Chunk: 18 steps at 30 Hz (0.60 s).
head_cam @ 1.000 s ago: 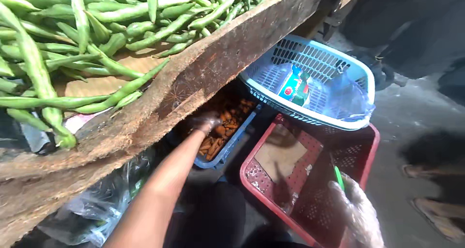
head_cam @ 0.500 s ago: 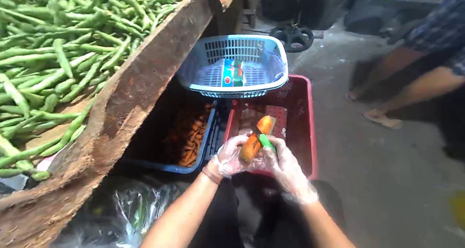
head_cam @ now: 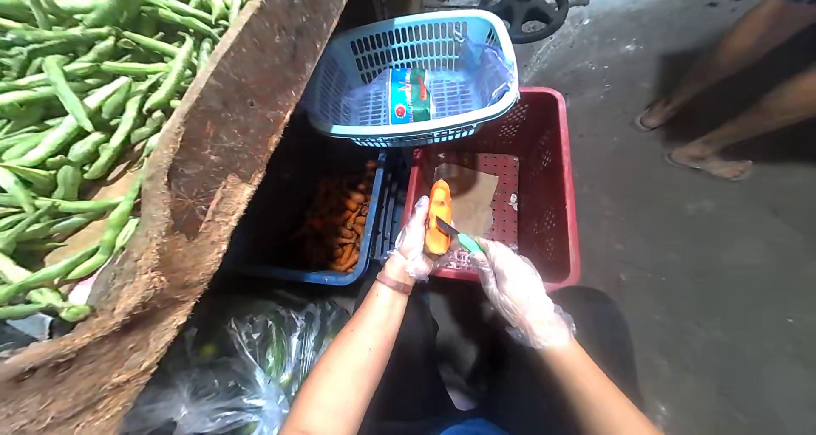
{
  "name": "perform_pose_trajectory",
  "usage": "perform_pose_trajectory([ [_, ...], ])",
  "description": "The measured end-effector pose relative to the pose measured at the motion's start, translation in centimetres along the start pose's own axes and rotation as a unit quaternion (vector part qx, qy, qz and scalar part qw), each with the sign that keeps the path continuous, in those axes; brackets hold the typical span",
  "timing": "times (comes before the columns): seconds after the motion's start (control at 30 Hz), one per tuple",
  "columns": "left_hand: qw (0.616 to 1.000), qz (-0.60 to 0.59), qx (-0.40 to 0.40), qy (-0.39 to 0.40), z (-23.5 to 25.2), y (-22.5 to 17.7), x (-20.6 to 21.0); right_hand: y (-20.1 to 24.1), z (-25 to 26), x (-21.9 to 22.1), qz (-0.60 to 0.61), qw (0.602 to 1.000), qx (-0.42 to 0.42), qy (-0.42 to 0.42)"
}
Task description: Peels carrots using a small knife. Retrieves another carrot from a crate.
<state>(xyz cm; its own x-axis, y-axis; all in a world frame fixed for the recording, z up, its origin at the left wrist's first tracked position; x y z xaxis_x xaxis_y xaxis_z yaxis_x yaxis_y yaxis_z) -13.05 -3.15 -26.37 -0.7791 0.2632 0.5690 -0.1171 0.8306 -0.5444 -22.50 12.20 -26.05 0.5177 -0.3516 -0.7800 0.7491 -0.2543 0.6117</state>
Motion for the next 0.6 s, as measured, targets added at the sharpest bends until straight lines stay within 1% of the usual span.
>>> perform_pose_trajectory([
  [0.07,1.0,0.006,-0.01,-0.021,-0.2,-0.3,0.0,-0.1,-0.1,0.0,-0.017,0.999,-0.022,-0.018],
  [0.13,0.999,-0.012,-0.015,-0.048,-0.5,-0.5,0.0,-0.2,-0.4,0.0,-0.034,0.999,-0.007,-0.013],
  [0.17,0.998,-0.021,-0.011,-0.059,-0.5,-0.5,0.0,-0.1,-0.6,0.0,-0.04,0.999,-0.003,-0.019],
  [0.27,0.997,-0.037,0.006,-0.069,-0.4,-0.7,0.0,1.0,-1.7,0.4,-0.039,0.998,-0.03,-0.042],
  [0.4,0.996,-0.014,0.014,-0.089,-0.6,-0.8,-0.1,1.8,-1.9,0.6,-0.051,0.998,-0.023,-0.031],
  [0.47,0.995,-0.006,0.012,-0.102,-0.6,-0.8,0.0,1.7,-1.8,0.4,-0.059,0.997,-0.026,-0.04],
  [0.53,0.993,-0.008,0.007,-0.118,-0.4,-0.8,-0.1,1.5,-1.8,0.2,-0.069,0.996,-0.032,-0.048],
  [0.6,0.991,-0.019,0.006,-0.131,-0.3,-0.7,0.0,1.4,-1.8,0.2,-0.074,0.996,-0.037,-0.039],
])
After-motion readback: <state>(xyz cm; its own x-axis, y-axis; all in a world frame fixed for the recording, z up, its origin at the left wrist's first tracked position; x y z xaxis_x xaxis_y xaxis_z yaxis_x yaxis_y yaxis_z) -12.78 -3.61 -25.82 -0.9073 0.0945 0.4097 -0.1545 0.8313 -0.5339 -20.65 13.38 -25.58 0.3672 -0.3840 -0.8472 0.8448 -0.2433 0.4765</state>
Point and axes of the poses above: each hand's wrist, its own z-axis towards the middle knuckle, its own x-axis out of the palm, y = z × x, the point moved 1 cm from there along z, towards the middle knuckle, and after that the axes turned 3 degrees about -z, right-handed, at the moved point
